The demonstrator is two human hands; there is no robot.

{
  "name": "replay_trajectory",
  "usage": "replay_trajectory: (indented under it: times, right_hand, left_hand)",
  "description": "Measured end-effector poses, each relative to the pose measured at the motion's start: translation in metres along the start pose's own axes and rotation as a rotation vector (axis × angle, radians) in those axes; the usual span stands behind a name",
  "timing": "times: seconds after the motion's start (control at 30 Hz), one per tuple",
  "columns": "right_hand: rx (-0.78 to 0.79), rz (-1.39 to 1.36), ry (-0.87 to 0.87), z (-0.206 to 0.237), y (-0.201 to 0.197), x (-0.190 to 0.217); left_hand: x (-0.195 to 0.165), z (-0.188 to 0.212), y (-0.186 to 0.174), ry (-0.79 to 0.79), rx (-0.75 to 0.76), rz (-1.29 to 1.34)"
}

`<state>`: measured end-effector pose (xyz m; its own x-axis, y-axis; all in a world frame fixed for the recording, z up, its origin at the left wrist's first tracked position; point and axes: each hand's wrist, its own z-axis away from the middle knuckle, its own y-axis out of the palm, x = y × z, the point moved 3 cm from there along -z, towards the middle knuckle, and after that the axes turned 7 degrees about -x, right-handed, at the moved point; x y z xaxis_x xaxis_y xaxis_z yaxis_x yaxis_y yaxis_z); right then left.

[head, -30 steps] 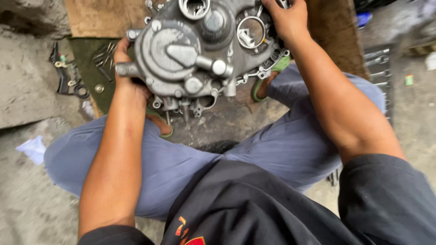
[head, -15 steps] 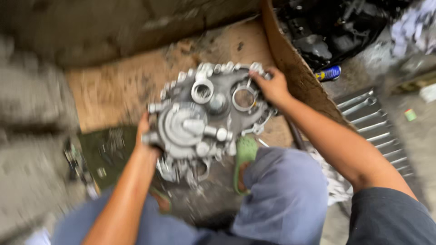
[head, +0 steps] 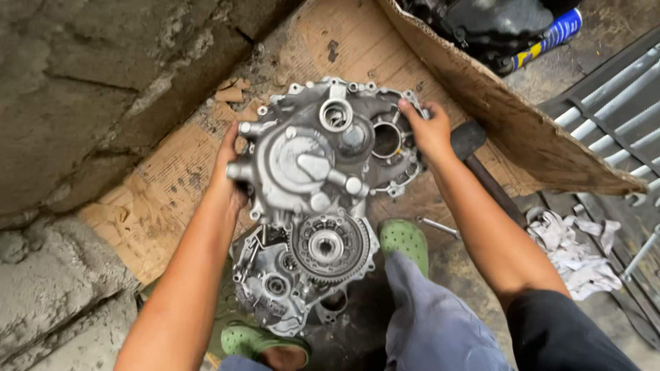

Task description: The person sits on the floor of a repair shop assembling a motorcycle engine crankcase. They place gears, bearings and shafts into the lower crankcase half, align the upper crankcase half over it, and tap components into place with a mallet, repositioning parts by hand as they fit the halves together.

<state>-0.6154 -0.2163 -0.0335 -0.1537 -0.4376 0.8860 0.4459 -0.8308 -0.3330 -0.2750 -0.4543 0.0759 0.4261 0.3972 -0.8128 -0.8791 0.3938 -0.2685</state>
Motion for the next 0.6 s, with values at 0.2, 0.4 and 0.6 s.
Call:
replay_trajectory:
  times: [0.2, 0.4, 0.6]
  right_hand:
    - [-0.112, -0.115, 0.134, -0.008, 0.001, -0.036]
    - [-0.141, -0.236, 0.149, -0.013, 0.006, -0.031]
    - [-0.099, -0.163, 0.324, -0.013, 0.009, -0.017]
  left_hand:
    - [-0.042, -0.053, 0.056, 0.079, 0.124, -0.138]
    - [-0.061, -0.081, 0.075, 0.106, 0.137, -0.245]
    - [-0.088, -0.081, 0.094, 0.145, 0.105, -0.307]
